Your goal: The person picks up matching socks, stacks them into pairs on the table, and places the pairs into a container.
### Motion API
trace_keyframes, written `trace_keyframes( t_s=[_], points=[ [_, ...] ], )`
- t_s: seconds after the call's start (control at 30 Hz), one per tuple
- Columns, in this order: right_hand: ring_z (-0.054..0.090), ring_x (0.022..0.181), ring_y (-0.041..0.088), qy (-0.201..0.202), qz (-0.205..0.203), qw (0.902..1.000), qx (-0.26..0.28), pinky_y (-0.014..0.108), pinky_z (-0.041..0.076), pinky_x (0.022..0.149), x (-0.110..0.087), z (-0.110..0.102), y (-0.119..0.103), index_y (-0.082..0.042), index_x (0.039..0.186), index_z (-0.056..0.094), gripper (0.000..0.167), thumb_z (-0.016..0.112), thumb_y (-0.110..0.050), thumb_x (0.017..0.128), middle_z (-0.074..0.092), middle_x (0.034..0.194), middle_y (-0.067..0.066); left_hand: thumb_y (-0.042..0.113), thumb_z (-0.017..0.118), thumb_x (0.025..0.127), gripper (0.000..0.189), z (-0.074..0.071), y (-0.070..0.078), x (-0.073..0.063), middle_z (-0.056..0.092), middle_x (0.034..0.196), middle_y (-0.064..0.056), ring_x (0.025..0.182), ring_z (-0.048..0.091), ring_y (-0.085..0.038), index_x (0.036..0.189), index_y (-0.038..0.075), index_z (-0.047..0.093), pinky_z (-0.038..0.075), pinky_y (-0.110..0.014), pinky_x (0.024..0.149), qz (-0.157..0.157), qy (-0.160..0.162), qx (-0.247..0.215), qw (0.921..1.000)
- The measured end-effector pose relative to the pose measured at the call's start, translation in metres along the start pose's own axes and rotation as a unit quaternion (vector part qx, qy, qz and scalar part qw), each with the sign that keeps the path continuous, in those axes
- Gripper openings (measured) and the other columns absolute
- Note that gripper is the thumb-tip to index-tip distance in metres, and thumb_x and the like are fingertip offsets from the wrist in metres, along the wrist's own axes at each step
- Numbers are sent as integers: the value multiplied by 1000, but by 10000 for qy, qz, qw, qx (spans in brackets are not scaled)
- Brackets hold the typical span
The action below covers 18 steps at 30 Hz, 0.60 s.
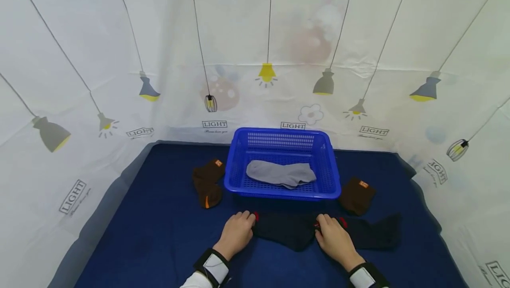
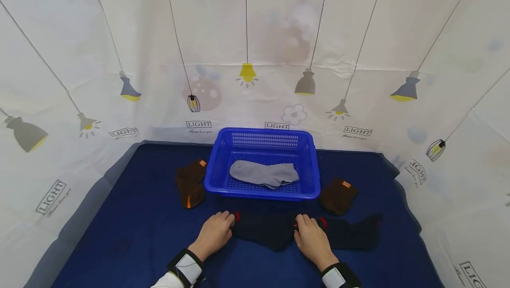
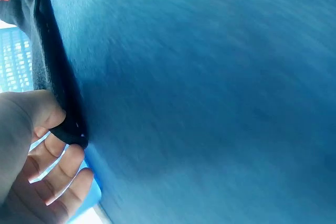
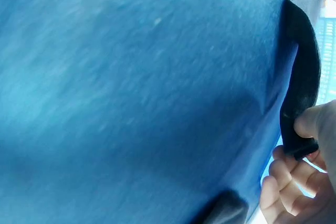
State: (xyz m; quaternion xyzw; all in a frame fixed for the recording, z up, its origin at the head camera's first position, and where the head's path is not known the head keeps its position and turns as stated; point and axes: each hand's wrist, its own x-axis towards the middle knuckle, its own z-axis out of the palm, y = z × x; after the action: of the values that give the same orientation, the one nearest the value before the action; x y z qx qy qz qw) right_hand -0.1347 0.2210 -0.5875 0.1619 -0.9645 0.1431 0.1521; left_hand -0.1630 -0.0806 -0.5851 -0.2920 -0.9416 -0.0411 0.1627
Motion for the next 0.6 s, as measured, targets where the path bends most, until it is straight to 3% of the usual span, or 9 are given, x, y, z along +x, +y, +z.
trace_keyframes(
  t_s=[0.17, 0.4, 0.6],
  points=[
    [47, 64, 15, -223, -67, 9997, 88, 31, 41, 55, 3, 4, -9, -11, 86, 52, 26, 72, -12, 70, 49, 74, -2, 13, 71, 65, 19, -6, -7, -11, 51, 70, 2, 59, 50, -16, 77, 15, 57, 40, -29, 52, -154, 29, -43, 9999],
    [48, 64, 15, -79, -409, 9991, -14, 31, 42, 54, 1, 11, -13, -10, 87, 52, 29, 74, -13, 68, 49, 75, -2, 12, 71, 63, 19, -6, -11, -21, 50, 69, 2, 58, 49, -17, 74, 15, 55, 38, -29, 50, -255, -48, -125, 9996],
    [51, 70, 18, -486, -267, 9984, -129, 34, 45, 60, 1, 5, -12, -8, 97, 55, 34, 73, -15, 70, 53, 82, 2, 13, 71, 64, 18, -11, -13, -23, 50, 69, 2, 59, 49, -16, 73, 16, 55, 38, -29, 51, -236, -119, -116, 9996]
  ],
)
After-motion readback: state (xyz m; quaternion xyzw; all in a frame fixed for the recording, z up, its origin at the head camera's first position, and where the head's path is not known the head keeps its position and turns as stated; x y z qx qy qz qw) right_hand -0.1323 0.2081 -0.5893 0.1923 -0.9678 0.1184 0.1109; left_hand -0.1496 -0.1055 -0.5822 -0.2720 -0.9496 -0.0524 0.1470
